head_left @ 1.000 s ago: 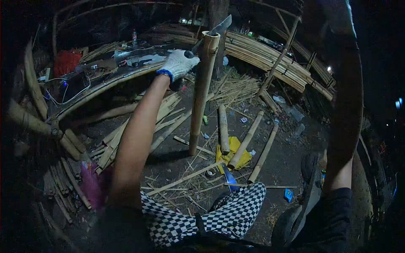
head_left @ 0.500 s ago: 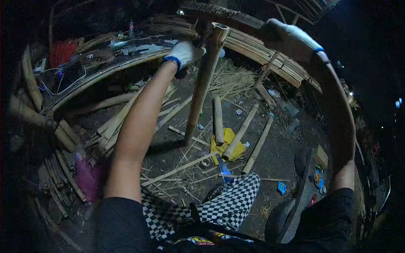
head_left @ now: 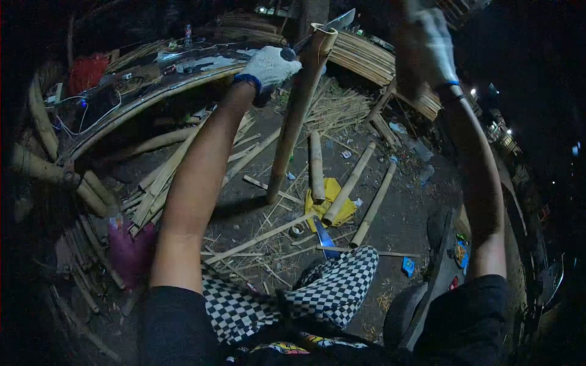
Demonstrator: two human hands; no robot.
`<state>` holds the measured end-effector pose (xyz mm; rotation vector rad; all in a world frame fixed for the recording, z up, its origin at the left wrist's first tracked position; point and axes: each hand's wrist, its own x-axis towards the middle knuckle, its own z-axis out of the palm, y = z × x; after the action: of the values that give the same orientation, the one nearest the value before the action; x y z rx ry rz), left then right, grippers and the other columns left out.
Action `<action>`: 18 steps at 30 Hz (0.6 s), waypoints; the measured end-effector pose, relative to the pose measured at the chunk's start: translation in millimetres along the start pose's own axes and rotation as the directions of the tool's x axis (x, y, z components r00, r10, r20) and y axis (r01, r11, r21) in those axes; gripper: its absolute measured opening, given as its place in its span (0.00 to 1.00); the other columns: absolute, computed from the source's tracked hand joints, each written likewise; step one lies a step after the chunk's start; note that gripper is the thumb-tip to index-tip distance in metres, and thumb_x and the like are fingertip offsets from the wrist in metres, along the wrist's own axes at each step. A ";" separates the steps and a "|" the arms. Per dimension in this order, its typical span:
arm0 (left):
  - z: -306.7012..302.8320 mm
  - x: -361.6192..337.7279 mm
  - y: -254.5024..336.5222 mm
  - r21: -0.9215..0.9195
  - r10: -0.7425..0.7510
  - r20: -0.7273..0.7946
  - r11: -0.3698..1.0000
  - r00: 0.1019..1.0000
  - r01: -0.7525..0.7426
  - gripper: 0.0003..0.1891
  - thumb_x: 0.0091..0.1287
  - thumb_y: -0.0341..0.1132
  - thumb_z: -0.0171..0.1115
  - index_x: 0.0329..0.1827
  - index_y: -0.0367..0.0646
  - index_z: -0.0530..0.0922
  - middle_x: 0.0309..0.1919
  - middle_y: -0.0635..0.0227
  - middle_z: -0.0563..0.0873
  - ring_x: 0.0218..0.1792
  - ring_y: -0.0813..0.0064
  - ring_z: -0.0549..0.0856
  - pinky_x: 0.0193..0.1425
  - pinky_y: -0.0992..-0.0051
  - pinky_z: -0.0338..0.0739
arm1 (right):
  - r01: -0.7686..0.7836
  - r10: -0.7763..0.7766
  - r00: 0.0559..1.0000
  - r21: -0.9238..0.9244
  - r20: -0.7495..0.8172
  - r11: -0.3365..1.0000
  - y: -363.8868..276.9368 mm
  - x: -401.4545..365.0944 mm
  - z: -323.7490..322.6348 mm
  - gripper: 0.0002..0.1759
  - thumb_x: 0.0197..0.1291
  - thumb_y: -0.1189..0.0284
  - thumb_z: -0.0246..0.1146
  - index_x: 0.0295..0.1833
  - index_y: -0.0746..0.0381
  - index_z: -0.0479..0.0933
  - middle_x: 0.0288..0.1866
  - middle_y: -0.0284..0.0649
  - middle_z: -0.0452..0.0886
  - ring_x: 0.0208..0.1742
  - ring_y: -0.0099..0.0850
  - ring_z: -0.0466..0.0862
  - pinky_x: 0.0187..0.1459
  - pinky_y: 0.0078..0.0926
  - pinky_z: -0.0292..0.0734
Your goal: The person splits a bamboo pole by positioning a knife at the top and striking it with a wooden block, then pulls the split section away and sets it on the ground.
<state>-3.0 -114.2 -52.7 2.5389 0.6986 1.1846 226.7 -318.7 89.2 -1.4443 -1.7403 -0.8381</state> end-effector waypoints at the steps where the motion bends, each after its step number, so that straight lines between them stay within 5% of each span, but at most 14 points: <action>1: -2.3 3.6 4.1 0.130 -0.012 0.053 0.992 0.998 0.005 0.18 0.58 0.48 0.58 0.37 0.42 0.84 0.35 0.46 0.85 0.41 0.49 0.85 0.47 0.58 0.78 | -0.017 0.064 0.974 -0.208 0.218 0.978 -5.0 -8.6 13.8 0.21 0.65 0.57 0.62 0.57 0.57 0.73 0.50 0.44 0.82 0.48 0.40 0.83 0.50 0.36 0.78; 3: 15.3 6.1 3.9 0.096 -0.016 0.030 0.995 0.999 0.013 0.18 0.58 0.48 0.58 0.37 0.43 0.84 0.35 0.46 0.85 0.41 0.49 0.85 0.48 0.57 0.78 | 0.045 0.289 0.787 -0.518 0.545 0.854 -19.5 -2.5 7.4 0.21 0.65 0.56 0.62 0.57 0.57 0.73 0.51 0.44 0.82 0.49 0.40 0.83 0.50 0.36 0.79; 5: 17.1 12.2 17.5 0.087 -0.052 0.046 0.995 0.998 0.048 0.18 0.57 0.47 0.58 0.37 0.42 0.84 0.37 0.46 0.86 0.42 0.48 0.85 0.49 0.57 0.78 | 0.082 0.212 0.782 -0.435 0.586 0.897 -39.6 11.4 -27.9 0.19 0.64 0.59 0.63 0.54 0.59 0.73 0.43 0.44 0.82 0.45 0.38 0.82 0.49 0.37 0.77; 6: 40.5 31.7 -2.9 0.396 0.005 0.040 0.918 0.999 -0.021 0.21 0.57 0.50 0.60 0.39 0.38 0.84 0.39 0.46 0.86 0.43 0.48 0.86 0.49 0.57 0.79 | 0.117 0.159 0.781 -0.392 0.604 0.913 -62.4 10.4 -45.3 0.15 0.65 0.64 0.62 0.52 0.61 0.72 0.41 0.45 0.80 0.44 0.38 0.82 0.48 0.38 0.76; 8: 29.1 8.5 22.0 0.019 0.029 -0.021 0.999 0.999 -0.029 0.25 0.57 0.52 0.62 0.41 0.35 0.84 0.39 0.46 0.86 0.44 0.48 0.86 0.49 0.58 0.79 | 0.124 0.119 0.798 -0.354 0.590 0.927 -60.3 15.4 -66.9 0.16 0.65 0.64 0.62 0.52 0.61 0.72 0.41 0.45 0.80 0.44 0.38 0.82 0.48 0.38 0.76; 10: 21.5 10.7 28.8 -0.020 -0.047 0.121 0.999 0.992 0.049 0.26 0.56 0.55 0.62 0.42 0.37 0.84 0.39 0.47 0.86 0.43 0.50 0.86 0.49 0.59 0.78 | 0.086 0.072 0.873 -0.297 0.483 0.951 -60.4 17.2 -92.3 0.16 0.65 0.63 0.62 0.53 0.60 0.72 0.42 0.44 0.80 0.44 0.38 0.81 0.49 0.37 0.76; 13: 18.2 8.7 27.3 -0.001 -0.001 0.100 1.000 0.995 0.001 0.25 0.56 0.55 0.63 0.40 0.40 0.84 0.39 0.48 0.87 0.42 0.50 0.86 0.49 0.59 0.78 | 0.028 -0.005 0.977 -0.104 0.211 0.994 -53.7 25.2 -117.8 0.17 0.65 0.63 0.63 0.54 0.60 0.73 0.42 0.43 0.81 0.44 0.37 0.81 0.50 0.36 0.76; 18: 16.6 8.1 12.6 -0.067 -0.048 0.089 0.996 0.995 0.054 0.24 0.55 0.56 0.63 0.38 0.40 0.83 0.36 0.50 0.87 0.42 0.51 0.86 0.48 0.59 0.78 | 0.112 -0.083 0.985 0.196 -0.149 0.974 -34.6 23.2 -99.7 0.19 0.65 0.62 0.63 0.56 0.60 0.73 0.44 0.41 0.81 0.44 0.37 0.81 0.51 0.35 0.76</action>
<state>18.3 -121.1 -52.8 2.4835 0.6848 1.0561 201.6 -395.7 160.7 -1.1463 -1.7465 -0.7677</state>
